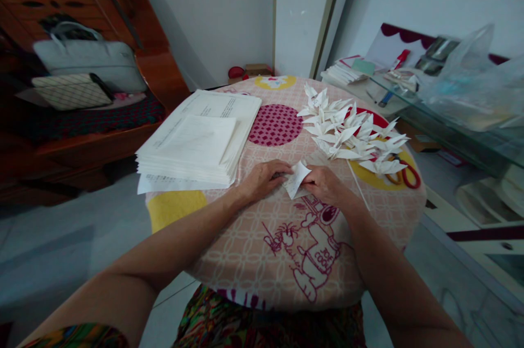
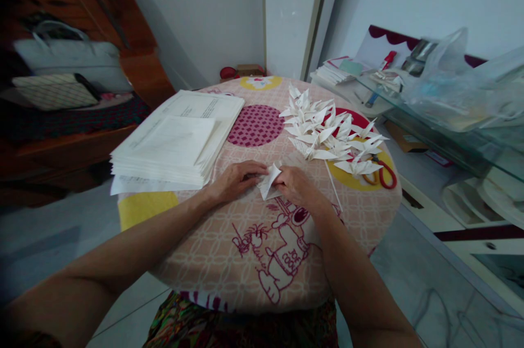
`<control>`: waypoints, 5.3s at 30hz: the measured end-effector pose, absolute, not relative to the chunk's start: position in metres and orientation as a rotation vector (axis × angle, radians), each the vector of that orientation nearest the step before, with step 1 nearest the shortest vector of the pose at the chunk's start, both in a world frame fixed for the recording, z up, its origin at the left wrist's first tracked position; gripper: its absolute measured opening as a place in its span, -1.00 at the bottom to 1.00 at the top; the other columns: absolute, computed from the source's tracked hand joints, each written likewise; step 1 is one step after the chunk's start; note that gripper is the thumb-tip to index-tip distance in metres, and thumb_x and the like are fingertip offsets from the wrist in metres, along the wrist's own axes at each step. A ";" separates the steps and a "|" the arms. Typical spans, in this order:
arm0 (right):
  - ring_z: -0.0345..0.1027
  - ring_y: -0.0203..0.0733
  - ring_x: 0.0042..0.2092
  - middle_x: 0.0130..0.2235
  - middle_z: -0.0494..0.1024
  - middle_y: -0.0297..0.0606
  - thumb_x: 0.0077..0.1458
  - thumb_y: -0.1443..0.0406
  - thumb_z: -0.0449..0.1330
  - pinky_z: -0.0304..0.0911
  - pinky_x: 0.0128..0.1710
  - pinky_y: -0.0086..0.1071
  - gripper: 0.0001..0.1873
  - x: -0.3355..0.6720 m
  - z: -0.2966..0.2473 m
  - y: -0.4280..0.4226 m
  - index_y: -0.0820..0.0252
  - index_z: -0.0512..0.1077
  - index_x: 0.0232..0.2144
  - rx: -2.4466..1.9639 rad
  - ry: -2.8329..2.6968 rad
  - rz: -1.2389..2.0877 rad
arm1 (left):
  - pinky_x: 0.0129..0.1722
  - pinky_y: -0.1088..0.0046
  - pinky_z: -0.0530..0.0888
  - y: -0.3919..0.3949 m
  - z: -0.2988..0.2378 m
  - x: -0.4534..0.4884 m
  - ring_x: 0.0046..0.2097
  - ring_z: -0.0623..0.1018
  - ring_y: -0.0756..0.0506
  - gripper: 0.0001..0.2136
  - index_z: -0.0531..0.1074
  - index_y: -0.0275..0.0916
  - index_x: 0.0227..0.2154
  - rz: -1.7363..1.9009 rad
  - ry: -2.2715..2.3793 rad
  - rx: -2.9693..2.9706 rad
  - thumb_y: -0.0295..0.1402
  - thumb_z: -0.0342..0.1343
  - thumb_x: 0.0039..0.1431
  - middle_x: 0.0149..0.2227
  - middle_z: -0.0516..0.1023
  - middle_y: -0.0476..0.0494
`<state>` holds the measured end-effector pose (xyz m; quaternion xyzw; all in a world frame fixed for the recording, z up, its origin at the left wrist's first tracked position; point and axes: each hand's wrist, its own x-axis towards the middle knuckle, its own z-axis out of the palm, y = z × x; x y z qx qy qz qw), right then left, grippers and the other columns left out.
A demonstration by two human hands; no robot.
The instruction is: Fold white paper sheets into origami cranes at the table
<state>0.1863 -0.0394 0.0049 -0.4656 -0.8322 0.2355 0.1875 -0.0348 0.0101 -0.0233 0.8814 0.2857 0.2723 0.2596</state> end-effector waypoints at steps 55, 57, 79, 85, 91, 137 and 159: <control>0.44 -0.03 -0.10 -0.15 0.60 0.02 0.22 0.43 0.03 0.29 -0.04 -0.23 -0.71 0.165 -0.011 -0.056 0.35 0.56 -0.21 -1.590 -2.339 0.203 | 0.03 0.28 0.50 0.015 -0.020 -0.034 -0.02 0.57 -0.13 -0.64 0.51 -0.22 -0.05 0.669 0.831 2.364 -0.46 0.15 0.04 -0.04 0.59 -0.17; 0.45 -0.03 -0.11 -0.15 0.62 0.02 0.23 0.42 0.03 0.29 -0.06 -0.24 -0.70 0.162 -0.009 -0.054 0.34 0.56 -0.19 -1.619 -2.343 0.205 | -0.04 0.30 0.53 0.015 -0.020 -0.034 -0.08 0.58 -0.11 -0.62 0.49 -0.24 -0.03 0.690 0.845 2.341 -0.46 0.16 0.04 -0.08 0.59 -0.17; 0.45 -0.06 -0.09 -0.10 0.58 -0.01 0.24 0.33 0.06 0.25 -0.12 -0.33 -0.70 0.158 0.001 -0.048 0.32 0.46 -0.04 -1.746 -2.291 0.321 | 0.07 0.23 0.47 0.015 -0.015 -0.033 0.01 0.56 -0.15 -0.71 0.49 -0.24 -0.02 0.663 0.799 2.371 -0.31 -0.01 0.29 -0.02 0.58 -0.21; 0.44 -0.09 -0.13 -0.13 0.59 -0.06 0.24 0.28 0.08 0.26 -0.15 -0.32 -0.70 0.156 -0.001 -0.050 0.26 0.49 -0.07 -1.685 -2.236 0.288 | -0.12 0.29 0.55 -0.003 0.005 -0.025 -0.09 0.62 -0.19 -0.40 0.34 -0.33 0.16 0.761 0.915 2.125 0.01 0.10 0.22 0.02 0.56 -0.35; 0.44 -0.10 -0.19 -0.19 0.58 -0.05 0.24 0.28 0.09 0.23 -0.20 -0.32 -0.72 0.154 -0.001 -0.051 0.29 0.53 -0.14 -1.713 -2.219 0.281 | -0.18 0.34 0.56 -0.011 0.012 -0.013 -0.16 0.64 -0.16 -0.46 0.33 -0.36 0.16 0.754 1.091 2.117 -0.16 0.16 0.20 -0.03 0.58 -0.33; 0.38 -0.07 -0.19 -0.22 0.57 -0.07 0.31 0.29 0.04 0.13 -0.24 -0.30 -0.73 0.139 0.001 -0.058 0.24 0.54 -0.23 -1.857 -2.289 0.083 | -0.50 0.52 0.26 0.018 0.006 -0.029 -0.47 0.42 -0.02 -0.75 0.58 -0.32 -0.42 0.865 1.351 1.978 -0.28 0.04 0.05 -0.52 0.52 -0.06; 0.26 -0.05 -0.12 -0.21 0.51 -0.06 0.27 0.46 0.05 0.14 -0.11 -0.24 -0.74 0.145 -0.010 -0.075 0.30 0.55 -0.29 -1.658 -2.417 -0.115 | -0.22 0.46 0.50 0.039 -0.016 -0.043 -0.22 0.62 -0.10 -0.49 0.52 -0.30 0.01 0.794 0.977 2.202 -0.13 0.34 0.03 -0.10 0.65 -0.22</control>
